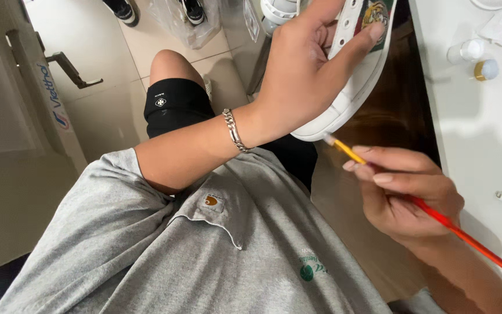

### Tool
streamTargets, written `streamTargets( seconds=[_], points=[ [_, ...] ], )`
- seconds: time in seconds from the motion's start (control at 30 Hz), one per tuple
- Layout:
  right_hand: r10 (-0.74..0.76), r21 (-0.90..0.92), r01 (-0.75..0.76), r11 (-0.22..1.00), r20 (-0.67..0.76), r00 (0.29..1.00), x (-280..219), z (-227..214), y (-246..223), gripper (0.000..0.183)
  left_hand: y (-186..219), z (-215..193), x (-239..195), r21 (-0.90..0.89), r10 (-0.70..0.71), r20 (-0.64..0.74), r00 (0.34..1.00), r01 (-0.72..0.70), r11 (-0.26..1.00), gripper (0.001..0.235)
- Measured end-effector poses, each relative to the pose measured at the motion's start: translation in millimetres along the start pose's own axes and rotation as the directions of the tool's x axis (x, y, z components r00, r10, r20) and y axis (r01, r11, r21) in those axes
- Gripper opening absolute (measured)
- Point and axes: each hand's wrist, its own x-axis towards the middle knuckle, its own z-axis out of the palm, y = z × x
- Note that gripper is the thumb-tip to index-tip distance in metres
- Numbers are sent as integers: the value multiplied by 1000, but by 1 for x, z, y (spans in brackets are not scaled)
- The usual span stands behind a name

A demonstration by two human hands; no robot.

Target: The person holds a white sneaker and uses a small brush to apply white paint to the sole and edges of the shoe. They repeatedly dip the brush into a small container of paint and carefully trace the shoe's contours.

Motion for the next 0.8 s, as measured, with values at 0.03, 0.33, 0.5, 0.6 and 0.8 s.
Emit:
streamTargets(
  seconds=[0.03,0.33,0.5,0.6,0.8],
  points=[
    [1,1,-1,1000,4,1000,2,0,2,29,0,0,1,0,-3,-2,1000,3,1000,25],
    [-15,24,14,1000,41,999,-4,-3,12,22,-4,0,4,108,87,-24,996,-84,991,31],
    [77,-17,-78,997,-27,997,-9,-3,17,24,-4,-1,4,113,86,-13,996,-83,990,29],
    [-10,17,10,1000,46,999,-3,-1,13,17,-8,3,3,125,94,-36,995,-89,988,29],
    [41,-27,-40,999,16,999,-5,-2,15,27,-6,1,3,117,95,-18,995,-93,989,30]
  ],
)
